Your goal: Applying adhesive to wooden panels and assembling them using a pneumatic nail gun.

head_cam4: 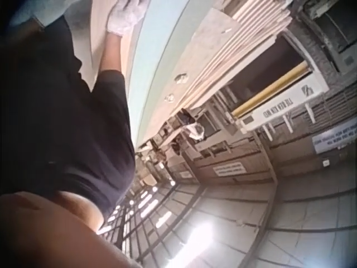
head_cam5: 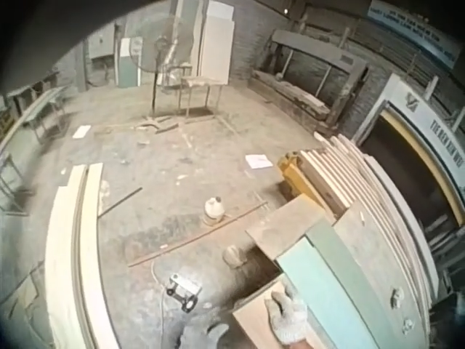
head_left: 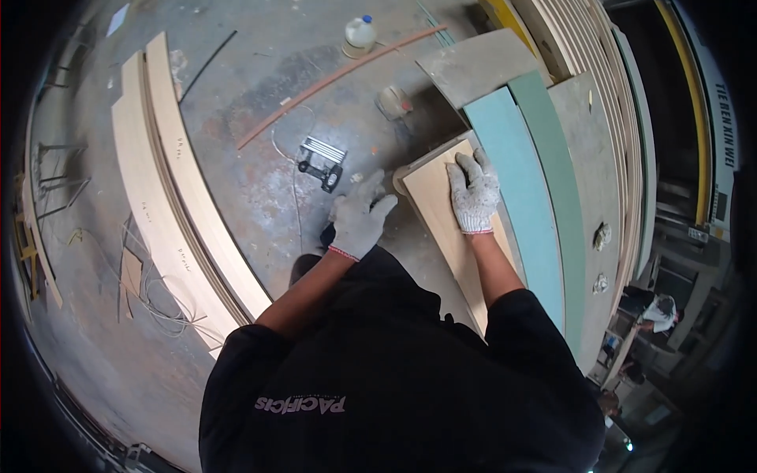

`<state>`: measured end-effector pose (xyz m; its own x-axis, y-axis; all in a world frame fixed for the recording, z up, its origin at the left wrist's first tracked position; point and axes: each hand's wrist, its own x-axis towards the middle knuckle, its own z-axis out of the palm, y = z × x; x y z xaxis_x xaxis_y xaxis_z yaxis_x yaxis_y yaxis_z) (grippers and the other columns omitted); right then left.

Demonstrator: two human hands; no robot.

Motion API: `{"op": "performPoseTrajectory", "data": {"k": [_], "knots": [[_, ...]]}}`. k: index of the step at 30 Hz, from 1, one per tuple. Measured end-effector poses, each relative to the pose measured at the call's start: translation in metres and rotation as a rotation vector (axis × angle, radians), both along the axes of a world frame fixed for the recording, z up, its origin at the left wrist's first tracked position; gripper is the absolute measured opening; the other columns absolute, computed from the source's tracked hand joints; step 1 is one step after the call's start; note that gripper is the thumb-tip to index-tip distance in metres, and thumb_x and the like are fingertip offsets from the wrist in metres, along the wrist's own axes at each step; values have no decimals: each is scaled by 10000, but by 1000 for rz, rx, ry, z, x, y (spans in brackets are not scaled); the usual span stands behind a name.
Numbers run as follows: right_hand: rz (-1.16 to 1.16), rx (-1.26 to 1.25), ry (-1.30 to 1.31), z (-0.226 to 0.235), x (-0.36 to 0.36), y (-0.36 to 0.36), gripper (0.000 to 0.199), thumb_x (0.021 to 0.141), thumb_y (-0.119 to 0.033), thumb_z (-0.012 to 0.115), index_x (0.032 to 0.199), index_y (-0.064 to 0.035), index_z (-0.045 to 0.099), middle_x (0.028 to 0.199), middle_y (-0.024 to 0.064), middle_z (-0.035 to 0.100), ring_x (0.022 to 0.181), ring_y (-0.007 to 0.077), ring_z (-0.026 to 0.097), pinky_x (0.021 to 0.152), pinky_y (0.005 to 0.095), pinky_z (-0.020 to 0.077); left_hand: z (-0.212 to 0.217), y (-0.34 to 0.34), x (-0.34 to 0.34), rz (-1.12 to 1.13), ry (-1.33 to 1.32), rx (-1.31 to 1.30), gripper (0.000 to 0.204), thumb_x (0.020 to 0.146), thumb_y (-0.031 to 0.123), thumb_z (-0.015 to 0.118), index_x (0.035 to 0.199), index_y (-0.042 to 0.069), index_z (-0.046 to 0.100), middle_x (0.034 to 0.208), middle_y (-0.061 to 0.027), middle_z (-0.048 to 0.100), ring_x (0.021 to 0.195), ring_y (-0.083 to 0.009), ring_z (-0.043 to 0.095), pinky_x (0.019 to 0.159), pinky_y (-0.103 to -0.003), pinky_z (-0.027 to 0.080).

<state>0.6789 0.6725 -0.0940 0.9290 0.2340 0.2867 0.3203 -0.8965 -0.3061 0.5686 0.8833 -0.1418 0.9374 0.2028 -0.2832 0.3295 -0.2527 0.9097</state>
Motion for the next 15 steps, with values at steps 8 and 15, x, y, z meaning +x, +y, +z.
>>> {"op": "performPoseTrajectory", "data": {"k": [8,15], "knots": [[-322,-65,195,1,16,12,414,936,-325,691,1231,-35,673,1134,204,664,1034,376,625,945,441,491,3,11,61,-191,-122,-24,629,828,304,752,1377,46,585,1313,-183,605,1247,-341,558,1058,-417,419],[-408,2,181,-15,26,13,266,987,-239,627,1085,-4,706,971,184,670,935,326,643,873,398,501,-4,16,67,-189,135,-516,523,842,90,716,1339,-23,597,1333,-191,613,1226,-279,603,1031,-344,481]]}}
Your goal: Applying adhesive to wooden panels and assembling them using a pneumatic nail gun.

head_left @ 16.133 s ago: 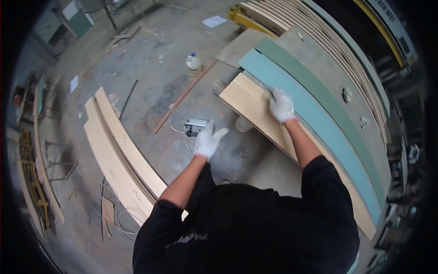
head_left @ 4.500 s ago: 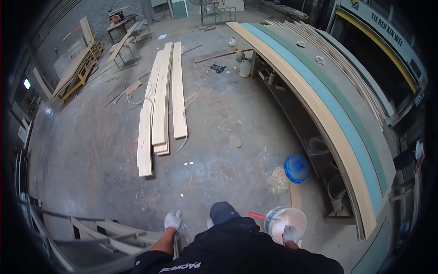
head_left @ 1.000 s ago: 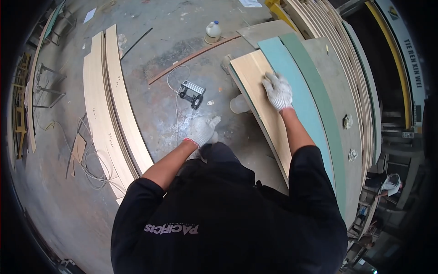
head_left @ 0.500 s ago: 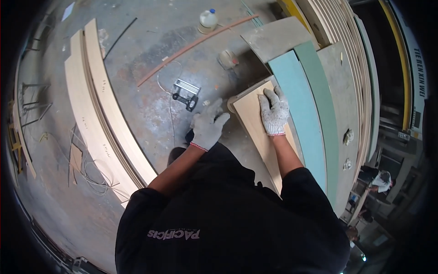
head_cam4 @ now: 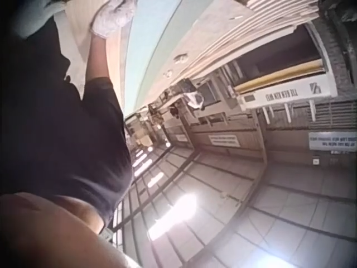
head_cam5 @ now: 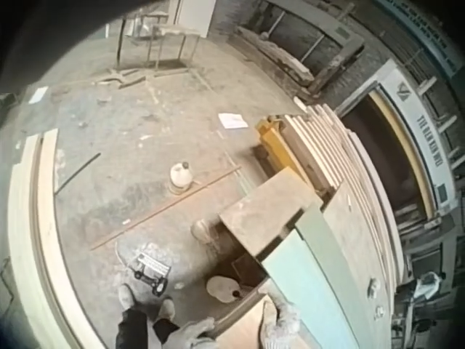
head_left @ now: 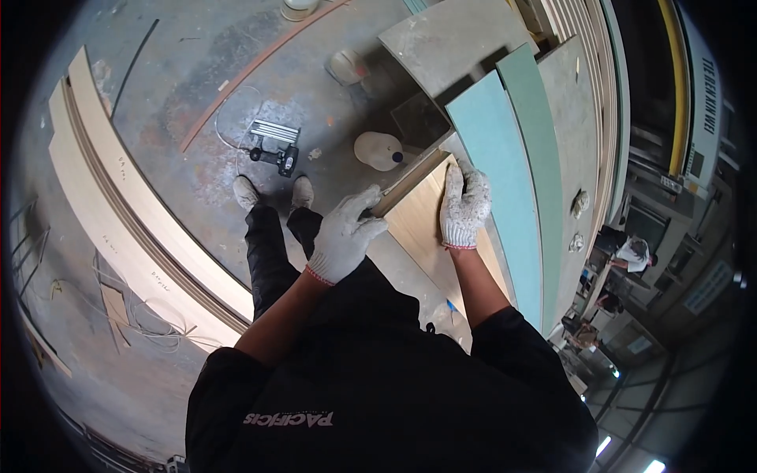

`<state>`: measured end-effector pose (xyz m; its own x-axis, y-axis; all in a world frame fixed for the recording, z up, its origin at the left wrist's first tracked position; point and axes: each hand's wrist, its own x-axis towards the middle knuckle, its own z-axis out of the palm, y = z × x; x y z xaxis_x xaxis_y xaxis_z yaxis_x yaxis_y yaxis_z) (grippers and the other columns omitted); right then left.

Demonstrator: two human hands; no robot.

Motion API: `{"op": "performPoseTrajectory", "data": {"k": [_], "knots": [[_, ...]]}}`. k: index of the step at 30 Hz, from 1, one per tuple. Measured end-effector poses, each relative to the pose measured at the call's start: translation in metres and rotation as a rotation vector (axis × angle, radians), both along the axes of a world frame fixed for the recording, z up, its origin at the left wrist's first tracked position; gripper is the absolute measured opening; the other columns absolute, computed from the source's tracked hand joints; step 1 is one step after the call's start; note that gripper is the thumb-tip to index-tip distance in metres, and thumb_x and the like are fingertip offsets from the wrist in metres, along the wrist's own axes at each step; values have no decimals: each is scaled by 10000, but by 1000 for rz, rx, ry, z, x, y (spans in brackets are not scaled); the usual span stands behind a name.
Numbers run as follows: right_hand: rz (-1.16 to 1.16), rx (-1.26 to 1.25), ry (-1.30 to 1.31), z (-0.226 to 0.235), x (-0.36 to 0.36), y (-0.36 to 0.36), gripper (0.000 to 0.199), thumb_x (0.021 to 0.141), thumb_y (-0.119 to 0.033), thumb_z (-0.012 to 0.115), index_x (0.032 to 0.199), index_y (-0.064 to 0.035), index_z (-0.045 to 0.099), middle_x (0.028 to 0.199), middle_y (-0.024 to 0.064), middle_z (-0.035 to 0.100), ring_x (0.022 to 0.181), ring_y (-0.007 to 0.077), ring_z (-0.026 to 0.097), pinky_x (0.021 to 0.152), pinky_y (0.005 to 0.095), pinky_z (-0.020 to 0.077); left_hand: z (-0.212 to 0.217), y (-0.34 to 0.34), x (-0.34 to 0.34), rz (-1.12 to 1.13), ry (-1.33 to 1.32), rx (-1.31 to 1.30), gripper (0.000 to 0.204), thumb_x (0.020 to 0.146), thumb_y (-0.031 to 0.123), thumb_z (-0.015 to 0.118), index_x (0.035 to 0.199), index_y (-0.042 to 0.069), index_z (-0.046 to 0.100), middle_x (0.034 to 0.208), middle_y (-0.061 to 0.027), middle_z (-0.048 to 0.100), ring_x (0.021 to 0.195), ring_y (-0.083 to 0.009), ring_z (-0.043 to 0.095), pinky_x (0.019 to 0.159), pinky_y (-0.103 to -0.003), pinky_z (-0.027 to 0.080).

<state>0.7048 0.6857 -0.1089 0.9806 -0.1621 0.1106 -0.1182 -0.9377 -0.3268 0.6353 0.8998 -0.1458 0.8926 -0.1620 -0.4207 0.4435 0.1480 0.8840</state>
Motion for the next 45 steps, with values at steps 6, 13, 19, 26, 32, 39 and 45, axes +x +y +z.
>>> {"op": "performPoseTrajectory", "data": {"k": [6,13,19,26,32,39,45], "knots": [[-32,-17,50,-3,-1,-3,231,1015,-202,593,1059,5,685,970,160,674,907,283,650,857,372,507,-14,10,6,-4,-2,-76,441,872,59,690,1295,-36,612,1285,-167,646,1174,-233,627,1013,-318,481],[27,-35,14,-7,2,2,255,1044,-188,525,1080,19,669,988,171,684,889,281,653,847,373,510,-47,19,-11,298,456,-142,249,1013,141,562,1169,-26,659,884,-74,680,717,-108,646,667,-250,533],[-33,-64,58,-8,1,0,344,1067,-259,480,1072,30,667,937,195,703,833,292,660,809,389,513,-45,17,-5,-138,-226,-8,433,867,159,731,1269,23,645,985,-105,676,808,-193,664,746,-310,536],[-7,26,-58,-17,-1,-5,259,1039,-204,549,1008,25,665,905,177,676,809,279,642,782,384,514,-61,11,18,-321,-511,183,549,828,350,736,1299,87,634,1062,-158,683,970,-369,641,883,-455,494],[-68,16,37,-12,1,-5,353,1060,-275,526,1030,42,678,887,137,710,795,182,628,781,350,509,-54,6,19,-375,-459,219,459,835,300,728,1225,67,662,983,-184,695,951,-383,649,844,-472,496],[-60,11,32,-7,5,-1,285,1039,-214,541,998,32,678,879,205,701,777,306,665,753,395,517,-55,3,13,-310,-453,191,395,829,213,733,1185,54,674,990,-176,706,925,-376,662,814,-465,510],[-48,-52,81,-6,5,4,366,1054,-278,515,1063,52,673,953,212,718,834,292,677,801,386,515,-44,12,13,-283,-382,161,396,856,221,734,1209,53,671,1082,-190,699,999,-367,662,873,-438,520]]}}
